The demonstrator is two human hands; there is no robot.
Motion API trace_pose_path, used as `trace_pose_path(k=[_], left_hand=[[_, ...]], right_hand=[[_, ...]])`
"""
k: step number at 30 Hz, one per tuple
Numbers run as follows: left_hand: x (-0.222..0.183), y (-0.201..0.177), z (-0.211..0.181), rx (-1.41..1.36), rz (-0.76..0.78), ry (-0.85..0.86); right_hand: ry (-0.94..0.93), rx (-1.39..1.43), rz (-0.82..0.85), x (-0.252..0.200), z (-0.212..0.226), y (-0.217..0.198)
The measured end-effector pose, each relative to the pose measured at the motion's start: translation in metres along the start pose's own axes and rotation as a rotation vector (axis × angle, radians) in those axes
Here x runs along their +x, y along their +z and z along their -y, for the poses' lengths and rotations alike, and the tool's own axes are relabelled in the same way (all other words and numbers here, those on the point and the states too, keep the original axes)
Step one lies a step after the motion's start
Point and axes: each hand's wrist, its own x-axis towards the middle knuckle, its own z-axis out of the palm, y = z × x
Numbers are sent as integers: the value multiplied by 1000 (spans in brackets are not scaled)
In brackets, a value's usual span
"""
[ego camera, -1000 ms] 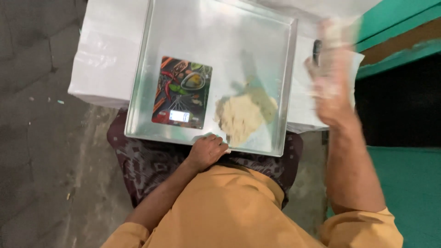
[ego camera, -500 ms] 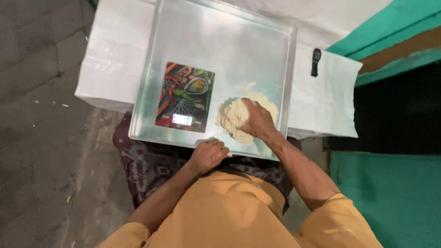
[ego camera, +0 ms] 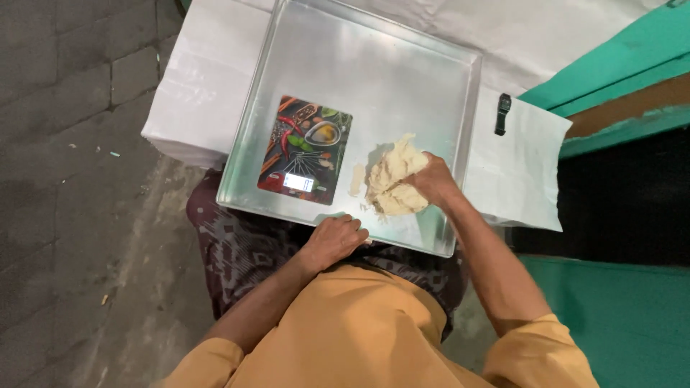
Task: Kneading a ball of dough on a metal tray using both hands at a natural, efficient pace.
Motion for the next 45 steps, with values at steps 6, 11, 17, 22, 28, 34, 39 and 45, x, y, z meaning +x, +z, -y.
trace_pose_path(k=[6,11,17,22,28,34,39,45], left_hand=[[3,2,0,-44,59,-27],[-8,22,2,-14,136,-27],[3,-6,3,-71,187,-31],[3,-9,4,-74,161,-36],[-4,7,7,-65,145,-8],[11,-33,3,-151,88,-18],[18,-48,2,-246,4,-13],[49,-62,-5,-109,-151,-50]], right_hand=[[-20,130,185,-58,63,-30],[6,227,339,-23,-22,-44],[-279,-57,347,-41,9,-36],[-444,-84,219,-88,39,-54],[-803,-267,-156,-80,31,-77],[-893,-108,102,-41,-41,6],[-775,200,163,-11,-113,28],[-699,744,235,25,-144,44]])
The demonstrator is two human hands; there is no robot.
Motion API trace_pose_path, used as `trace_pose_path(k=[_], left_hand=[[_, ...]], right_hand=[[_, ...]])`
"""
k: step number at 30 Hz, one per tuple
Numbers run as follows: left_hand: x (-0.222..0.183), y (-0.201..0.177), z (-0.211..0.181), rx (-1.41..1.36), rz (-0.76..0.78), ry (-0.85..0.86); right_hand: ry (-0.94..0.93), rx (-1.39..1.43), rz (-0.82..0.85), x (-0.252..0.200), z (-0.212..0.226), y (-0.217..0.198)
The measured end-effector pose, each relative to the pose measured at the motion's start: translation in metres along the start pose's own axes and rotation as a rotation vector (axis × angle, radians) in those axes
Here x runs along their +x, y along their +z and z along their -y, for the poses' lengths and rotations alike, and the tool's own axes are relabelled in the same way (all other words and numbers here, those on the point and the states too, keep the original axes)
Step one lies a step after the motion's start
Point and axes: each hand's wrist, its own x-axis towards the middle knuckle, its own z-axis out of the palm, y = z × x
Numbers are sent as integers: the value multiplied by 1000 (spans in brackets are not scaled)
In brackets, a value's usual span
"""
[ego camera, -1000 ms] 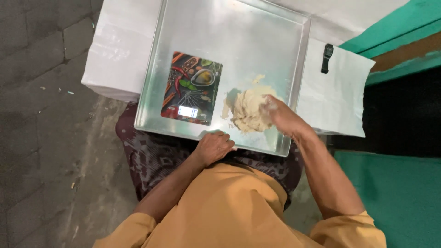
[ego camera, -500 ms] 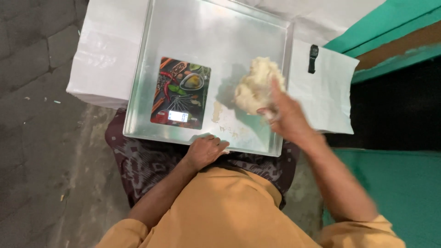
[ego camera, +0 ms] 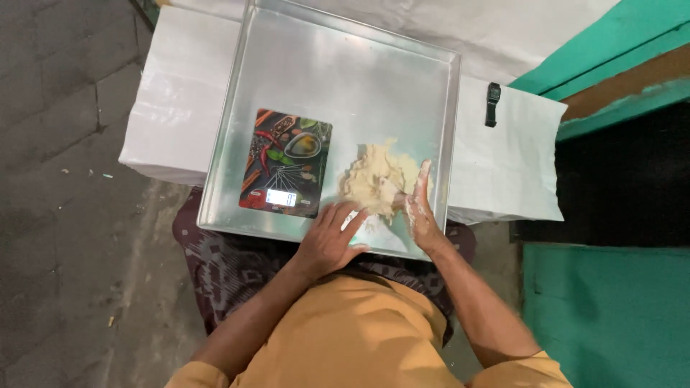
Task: Kneading a ball of dough on a metal tray using both hands at a natural, efficient pace.
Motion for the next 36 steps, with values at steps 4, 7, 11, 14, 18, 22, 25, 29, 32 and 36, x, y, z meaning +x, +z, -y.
trace_pose_path(k=[4,7,11,14,18,22,25,29,32,36], left_hand=[[33,16,7,56,186,-23],[48,40,18,135,295,-85],[44,60,25,321,265,-143],[41,51,16,371,323,-184],[49,43,11,329,404,-287],[54,41,24,14,673,-417],[59,38,35,-206,795,-504],[47,60,53,-345,816,-531],[65,33,36,-293,825,-596],[68,31,41,-232,823,-572]], right_hand=[[64,418,-111,-5,-4,22],[119,791,-288,-2,27,50],[348,1023,-574,-7,69,56],[502,955,-657,-5,130,72],[595,205,-464,21,201,73],[487,-1055,27,68,141,22],[403,-1192,394,87,88,8],[11,-976,281,74,8,16],[422,-1077,539,77,103,51],[435,-1231,490,51,105,71]])
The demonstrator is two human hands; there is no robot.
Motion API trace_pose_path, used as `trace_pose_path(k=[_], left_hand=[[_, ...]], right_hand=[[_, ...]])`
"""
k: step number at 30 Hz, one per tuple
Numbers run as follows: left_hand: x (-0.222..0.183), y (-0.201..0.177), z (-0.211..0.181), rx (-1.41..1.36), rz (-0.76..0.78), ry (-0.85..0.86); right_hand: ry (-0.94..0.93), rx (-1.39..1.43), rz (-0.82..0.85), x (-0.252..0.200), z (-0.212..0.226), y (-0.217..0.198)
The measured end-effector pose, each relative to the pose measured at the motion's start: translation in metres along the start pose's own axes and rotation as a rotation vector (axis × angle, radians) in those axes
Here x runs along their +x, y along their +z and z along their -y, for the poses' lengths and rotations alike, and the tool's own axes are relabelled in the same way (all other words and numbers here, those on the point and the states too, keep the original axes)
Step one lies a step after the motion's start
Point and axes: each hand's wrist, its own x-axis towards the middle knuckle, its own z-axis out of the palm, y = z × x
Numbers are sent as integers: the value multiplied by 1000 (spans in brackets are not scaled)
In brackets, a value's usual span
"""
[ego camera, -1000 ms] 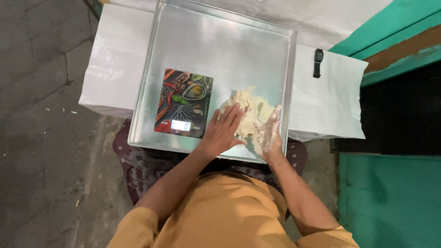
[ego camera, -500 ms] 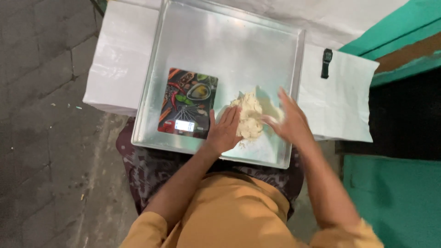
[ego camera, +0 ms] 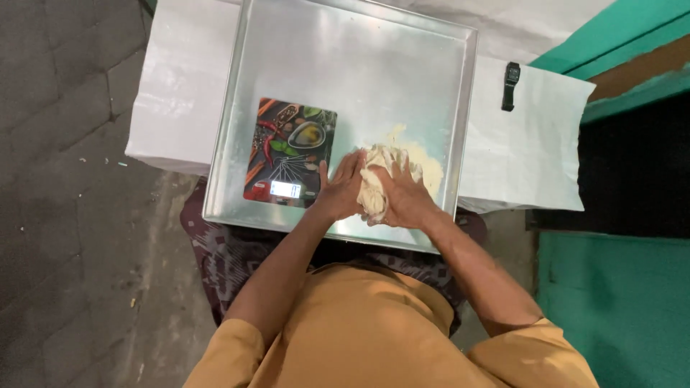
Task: Kneading a ball of dough on a metal tray using both hands at a natural, efficient pace.
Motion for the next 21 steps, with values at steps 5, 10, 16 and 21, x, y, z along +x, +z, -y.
trace_pose_path(k=[5,10,16,21], left_hand=[[11,-13,5,44,88,8],[2,-49,2,-68,222,114],[-8,-20,-6,-27,-174,192],[27,77,28,360,-518,339]], right_hand=[[42,60,-172,4,-26,61],[-9,9,-330,8,-34,66],[-21,-85,-437,11,-40,62],[106,86,-375,5,-16,21]])
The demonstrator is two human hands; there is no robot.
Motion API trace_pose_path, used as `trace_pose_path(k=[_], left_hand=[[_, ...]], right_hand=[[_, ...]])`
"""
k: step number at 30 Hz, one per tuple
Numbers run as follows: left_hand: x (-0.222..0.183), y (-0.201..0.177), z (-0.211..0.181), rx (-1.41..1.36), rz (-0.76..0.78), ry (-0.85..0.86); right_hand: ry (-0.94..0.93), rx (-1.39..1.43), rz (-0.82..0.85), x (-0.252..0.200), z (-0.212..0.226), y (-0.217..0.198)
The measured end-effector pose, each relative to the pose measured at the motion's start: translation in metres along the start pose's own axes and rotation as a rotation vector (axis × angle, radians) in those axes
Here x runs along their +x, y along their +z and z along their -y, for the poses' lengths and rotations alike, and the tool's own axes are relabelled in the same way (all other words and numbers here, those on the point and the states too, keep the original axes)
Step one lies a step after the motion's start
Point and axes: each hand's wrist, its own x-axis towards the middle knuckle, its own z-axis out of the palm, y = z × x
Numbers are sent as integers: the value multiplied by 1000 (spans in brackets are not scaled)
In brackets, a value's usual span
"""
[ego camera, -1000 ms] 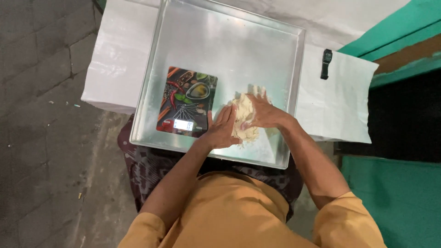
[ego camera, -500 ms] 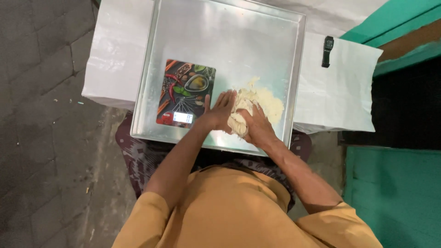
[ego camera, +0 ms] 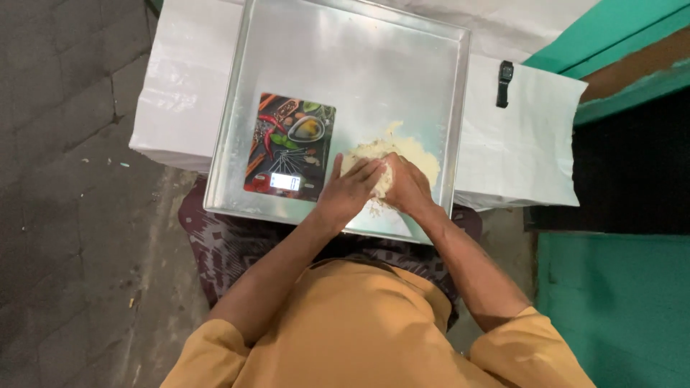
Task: Kneading a ball of dough on a metal tray using both hands at a natural, efficient pace.
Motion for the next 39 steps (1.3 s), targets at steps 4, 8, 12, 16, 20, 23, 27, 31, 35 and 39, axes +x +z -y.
trace_pose_path(k=[4,8,12,16,20,23,27,31,35,39], left_hand=[[-11,14,8,248,-298,48],[-10,-43,-2,238,-319,56],[-5,-43,-12,295,-312,-34],[3,-34,-14,239,-392,-53],[5,-47,-17,178,-415,-76],[3,-43,-12,153,-230,-116],[8,-51,-9,161,-69,-182],[12,-41,-2,-22,98,-336],[12,-76,-5,-412,206,-503],[-18,-76,-12,-524,28,-317]], right_hand=[[-8,457,203,-17,22,-40],[93,697,504,-35,48,-85],[79,1108,348,-35,-25,-26],[311,1194,249,-58,10,-60],[210,789,229,-69,45,-90],[-53,456,93,-76,28,-74],[-87,336,-105,-79,4,-96],[38,205,-37,-77,3,-69],[272,109,74,-69,-7,-10],[245,159,-31,-67,-12,-5]])
